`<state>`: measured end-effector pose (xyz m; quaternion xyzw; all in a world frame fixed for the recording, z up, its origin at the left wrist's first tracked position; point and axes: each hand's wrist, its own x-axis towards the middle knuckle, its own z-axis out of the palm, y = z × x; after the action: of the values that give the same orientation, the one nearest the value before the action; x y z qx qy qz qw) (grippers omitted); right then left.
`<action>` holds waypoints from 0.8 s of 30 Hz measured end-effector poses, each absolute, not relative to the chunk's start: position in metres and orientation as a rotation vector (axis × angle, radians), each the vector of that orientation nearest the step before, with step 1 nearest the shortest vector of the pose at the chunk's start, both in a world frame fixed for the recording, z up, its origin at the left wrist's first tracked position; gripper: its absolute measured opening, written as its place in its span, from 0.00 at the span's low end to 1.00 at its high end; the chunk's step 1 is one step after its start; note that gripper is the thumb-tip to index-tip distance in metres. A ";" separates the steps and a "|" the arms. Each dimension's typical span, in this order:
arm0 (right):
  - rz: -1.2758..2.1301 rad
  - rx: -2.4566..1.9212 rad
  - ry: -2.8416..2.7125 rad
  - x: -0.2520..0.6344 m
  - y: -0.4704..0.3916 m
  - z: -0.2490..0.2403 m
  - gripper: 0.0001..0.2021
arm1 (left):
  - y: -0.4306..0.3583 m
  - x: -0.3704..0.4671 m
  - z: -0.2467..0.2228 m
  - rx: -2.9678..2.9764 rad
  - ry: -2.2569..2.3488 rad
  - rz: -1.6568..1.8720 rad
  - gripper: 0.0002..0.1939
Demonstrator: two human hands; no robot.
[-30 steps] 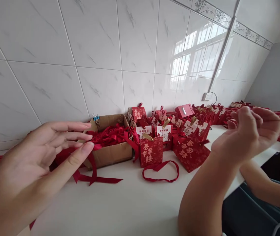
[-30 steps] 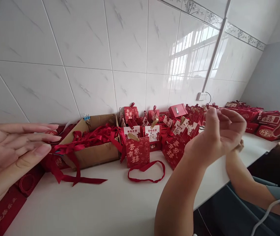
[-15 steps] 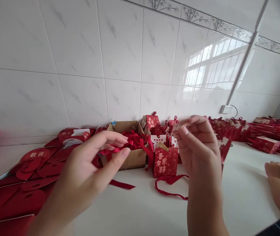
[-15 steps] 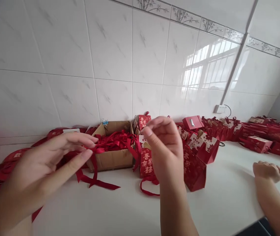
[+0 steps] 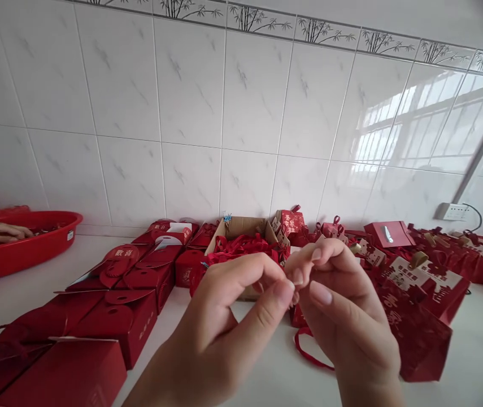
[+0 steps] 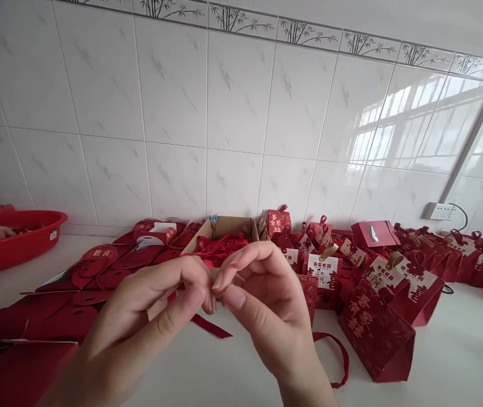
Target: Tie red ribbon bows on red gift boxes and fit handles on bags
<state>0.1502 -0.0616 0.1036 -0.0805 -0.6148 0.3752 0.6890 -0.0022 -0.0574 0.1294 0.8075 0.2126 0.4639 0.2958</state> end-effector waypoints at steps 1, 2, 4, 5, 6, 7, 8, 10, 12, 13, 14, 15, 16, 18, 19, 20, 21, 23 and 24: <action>0.846 -0.164 -1.375 0.149 -0.062 0.103 0.06 | -0.059 -0.003 0.130 2.160 0.568 1.205 0.15; 0.848 -0.154 -1.371 0.148 -0.062 0.102 0.06 | -0.060 -0.003 0.130 2.170 0.578 1.176 0.15; 0.834 -0.147 -1.359 0.147 -0.063 0.100 0.06 | -0.062 -0.004 0.130 2.186 0.608 1.137 0.15; 0.821 -0.144 -1.353 0.146 -0.064 0.099 0.05 | -0.063 -0.004 0.129 2.193 0.616 1.128 0.15; 0.807 -0.142 -1.349 0.146 -0.065 0.098 0.05 | -0.063 -0.004 0.128 2.198 0.621 1.128 0.14; 0.796 -0.140 -1.346 0.145 -0.065 0.098 0.05 | -0.064 -0.004 0.128 2.201 0.622 1.137 0.14; 0.787 -0.135 -1.346 0.145 -0.066 0.097 0.05 | -0.064 -0.004 0.127 2.196 0.624 1.153 0.13; 0.780 -0.123 -1.349 0.144 -0.068 0.097 0.06 | -0.066 -0.003 0.124 2.165 0.627 1.204 0.13; 0.774 -0.107 -1.350 0.142 -0.069 0.097 0.06 | -0.068 -0.002 0.122 2.121 0.632 1.257 0.13; 0.768 -0.096 -1.348 0.142 -0.069 0.097 0.06 | -0.069 -0.002 0.122 2.109 0.629 1.271 0.12; 0.760 -0.084 -1.345 0.141 -0.070 0.097 0.06 | -0.070 -0.002 0.121 2.106 0.626 1.281 0.11; 0.751 -0.073 -1.341 0.140 -0.070 0.097 0.07 | -0.071 -0.001 0.121 2.110 0.621 1.291 0.10; 0.741 -0.059 -1.340 0.140 -0.070 0.098 0.07 | -0.072 -0.001 0.120 2.117 0.613 1.297 0.08; 0.728 -0.031 -1.343 0.139 -0.071 0.098 0.07 | -0.073 -0.001 0.120 2.140 0.585 1.301 0.05; 0.727 -0.020 -1.344 0.138 -0.071 0.099 0.07 | -0.073 -0.001 0.120 2.150 0.573 1.299 0.04; 0.728 -0.007 -1.347 0.138 -0.071 0.099 0.07 | -0.073 -0.001 0.120 2.160 0.559 1.292 0.04; 0.734 0.002 -1.347 0.138 -0.071 0.099 0.07 | -0.073 -0.001 0.120 2.167 0.550 1.285 0.04; 0.742 0.012 -1.348 0.138 -0.070 0.100 0.07 | -0.072 -0.001 0.120 2.175 0.541 1.283 0.04; 0.743 0.014 -1.348 0.137 -0.070 0.100 0.07 | -0.072 -0.001 0.120 2.177 0.540 1.286 0.04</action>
<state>0.1374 -0.0701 0.0998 0.0065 -0.6096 0.3358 0.7181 -0.0012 -0.0722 0.1197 0.8096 0.2009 0.4784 0.2747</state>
